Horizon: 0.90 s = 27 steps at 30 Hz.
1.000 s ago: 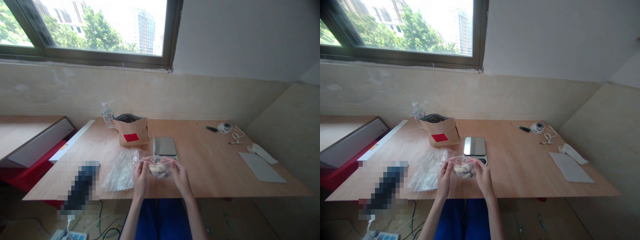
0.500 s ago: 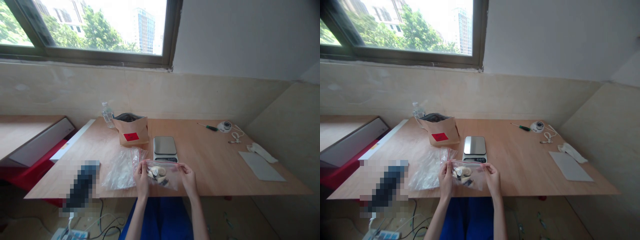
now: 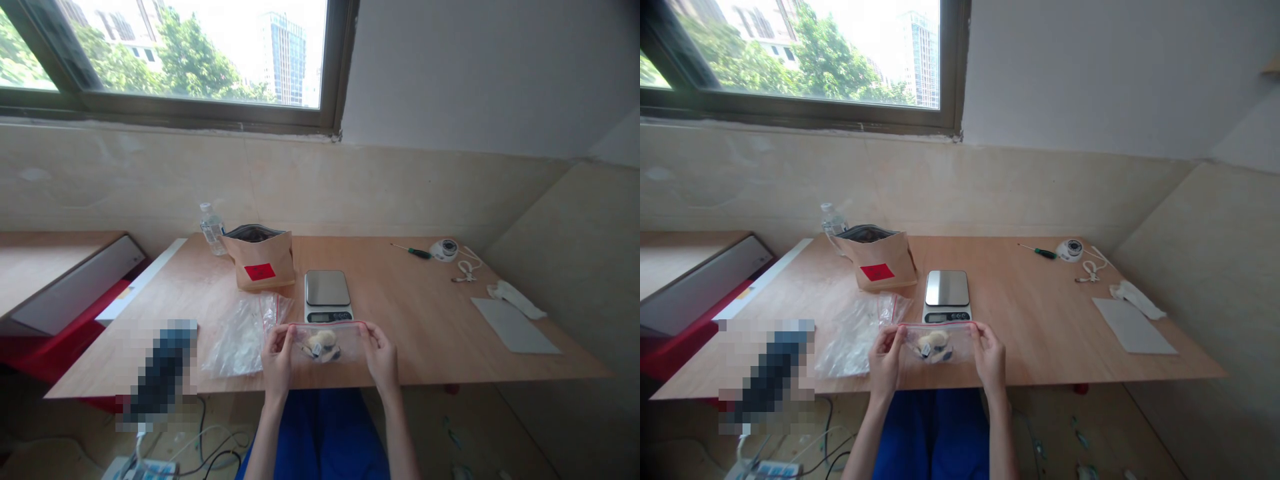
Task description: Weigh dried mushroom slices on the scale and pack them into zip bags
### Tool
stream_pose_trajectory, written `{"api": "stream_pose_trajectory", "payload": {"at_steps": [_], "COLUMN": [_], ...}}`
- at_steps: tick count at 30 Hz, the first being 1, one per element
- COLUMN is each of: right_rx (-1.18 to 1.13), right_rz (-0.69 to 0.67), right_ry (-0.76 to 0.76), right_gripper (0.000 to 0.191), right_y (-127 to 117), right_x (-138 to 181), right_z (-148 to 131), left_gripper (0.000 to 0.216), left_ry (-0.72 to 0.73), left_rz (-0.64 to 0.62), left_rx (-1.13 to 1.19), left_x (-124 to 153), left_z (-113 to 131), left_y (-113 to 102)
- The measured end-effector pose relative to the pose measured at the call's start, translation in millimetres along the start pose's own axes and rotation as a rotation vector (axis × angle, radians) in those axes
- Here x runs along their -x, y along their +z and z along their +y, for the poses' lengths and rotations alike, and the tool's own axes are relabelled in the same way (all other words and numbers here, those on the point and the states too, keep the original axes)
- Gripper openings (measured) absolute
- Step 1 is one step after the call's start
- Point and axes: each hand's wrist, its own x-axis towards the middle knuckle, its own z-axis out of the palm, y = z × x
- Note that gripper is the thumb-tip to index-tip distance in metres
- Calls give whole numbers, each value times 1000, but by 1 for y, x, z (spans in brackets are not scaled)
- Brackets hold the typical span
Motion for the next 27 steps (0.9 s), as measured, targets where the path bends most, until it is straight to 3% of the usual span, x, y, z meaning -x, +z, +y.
{"api": "stream_pose_trajectory", "payload": {"at_steps": [3,8,10,13,16,22,27], "right_rx": [79,344,402,408,431,562,530], "right_rz": [-16,-11,-164,-440,-542,-506,-470], "right_ry": [-53,-389,-500,-602,-650,-753,-736], "right_gripper": [34,37,41,20,10,22,16], "right_y": [-4,-1,7,19,28,36,30], "right_x": [-3,-9,-10,-13,-17,-19,-17], "right_z": [3,-29,-51,-75,-83,-75,-71], "left_gripper": [23,20,18,16,13,11,15], "left_ry": [54,129,174,264,338,378,335], "left_rz": [4,-22,-48,-122,-170,-212,-168], "left_rx": [-43,-102,-130,-167,-220,-247,-256], "left_x": [2,4,5,6,6,6,6], "left_z": [3,6,7,9,12,14,13], "left_y": [1,4,5,4,2,0,-4]}}
